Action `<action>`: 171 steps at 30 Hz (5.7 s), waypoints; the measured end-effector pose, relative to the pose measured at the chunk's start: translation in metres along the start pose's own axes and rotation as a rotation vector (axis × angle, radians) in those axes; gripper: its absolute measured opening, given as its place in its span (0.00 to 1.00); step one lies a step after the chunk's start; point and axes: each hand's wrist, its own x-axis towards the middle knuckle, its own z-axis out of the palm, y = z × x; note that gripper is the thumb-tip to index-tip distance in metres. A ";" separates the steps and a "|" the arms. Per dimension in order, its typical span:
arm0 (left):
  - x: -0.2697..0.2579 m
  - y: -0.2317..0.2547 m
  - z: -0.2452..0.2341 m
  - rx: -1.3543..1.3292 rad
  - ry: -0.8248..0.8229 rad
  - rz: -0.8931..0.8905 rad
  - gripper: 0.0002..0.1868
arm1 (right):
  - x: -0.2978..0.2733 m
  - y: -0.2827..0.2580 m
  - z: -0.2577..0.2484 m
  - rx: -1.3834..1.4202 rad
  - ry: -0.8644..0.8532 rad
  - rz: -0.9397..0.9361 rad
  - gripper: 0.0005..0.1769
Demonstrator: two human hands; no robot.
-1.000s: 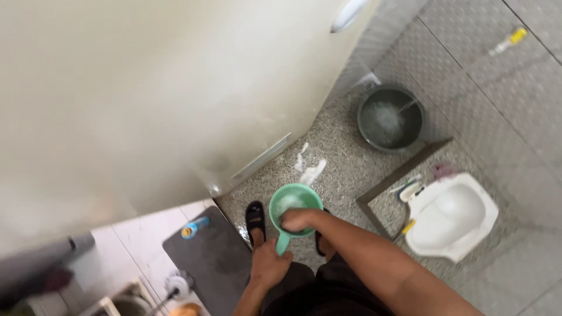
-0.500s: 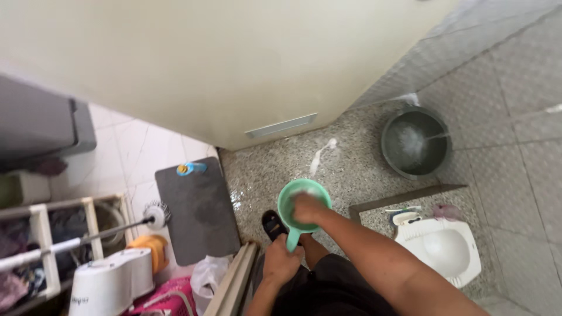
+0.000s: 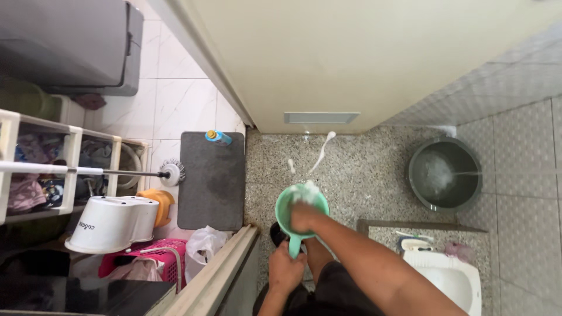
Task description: The person scrubs a squat toilet with a long-handled brush, rinses a plastic cup in a bucket, and pours water into the toilet. They then rinse the bucket under a tap, mix soapy water in a scoop, and mop the floor with a squeegee.
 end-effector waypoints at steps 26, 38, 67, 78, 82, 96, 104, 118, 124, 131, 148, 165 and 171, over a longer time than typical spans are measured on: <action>-0.043 -0.016 0.056 0.099 0.080 0.158 0.17 | -0.063 0.040 0.026 0.118 -0.006 0.043 0.33; -0.010 0.079 0.119 0.315 -0.254 0.308 0.19 | -0.130 0.171 0.013 0.365 0.102 0.184 0.29; 0.017 0.184 0.223 0.435 -0.426 0.350 0.20 | -0.197 0.277 -0.049 0.692 0.131 0.098 0.27; 0.075 0.181 0.160 0.571 -0.586 0.280 0.21 | -0.164 0.214 -0.070 0.780 0.285 0.317 0.33; 0.102 0.183 0.118 0.714 -0.631 0.480 0.23 | -0.140 0.183 -0.064 0.883 0.425 0.655 0.45; 0.162 0.230 0.041 1.054 -0.928 0.538 0.25 | -0.054 0.113 -0.030 1.315 0.612 0.585 0.30; 0.137 0.218 0.056 1.152 -1.000 0.725 0.27 | -0.101 0.086 -0.025 1.484 0.552 0.587 0.33; 0.110 0.175 0.077 1.165 -0.915 0.695 0.27 | -0.096 0.100 0.034 1.586 0.674 0.494 0.27; 0.104 0.162 0.080 1.138 -0.919 0.727 0.25 | -0.104 0.096 0.042 1.455 0.634 0.472 0.26; 0.108 0.159 0.070 1.159 -0.960 0.754 0.21 | -0.090 0.090 0.058 1.309 0.714 0.619 0.25; 0.148 0.245 0.072 1.394 -1.183 0.936 0.20 | -0.101 0.061 -0.014 1.731 0.928 0.665 0.28; 0.100 0.230 0.067 1.994 -1.628 1.117 0.24 | 0.005 -0.072 0.049 2.397 1.446 0.926 0.30; 0.082 0.193 0.064 2.057 -1.708 1.161 0.22 | 0.008 -0.094 0.067 2.709 1.549 0.905 0.27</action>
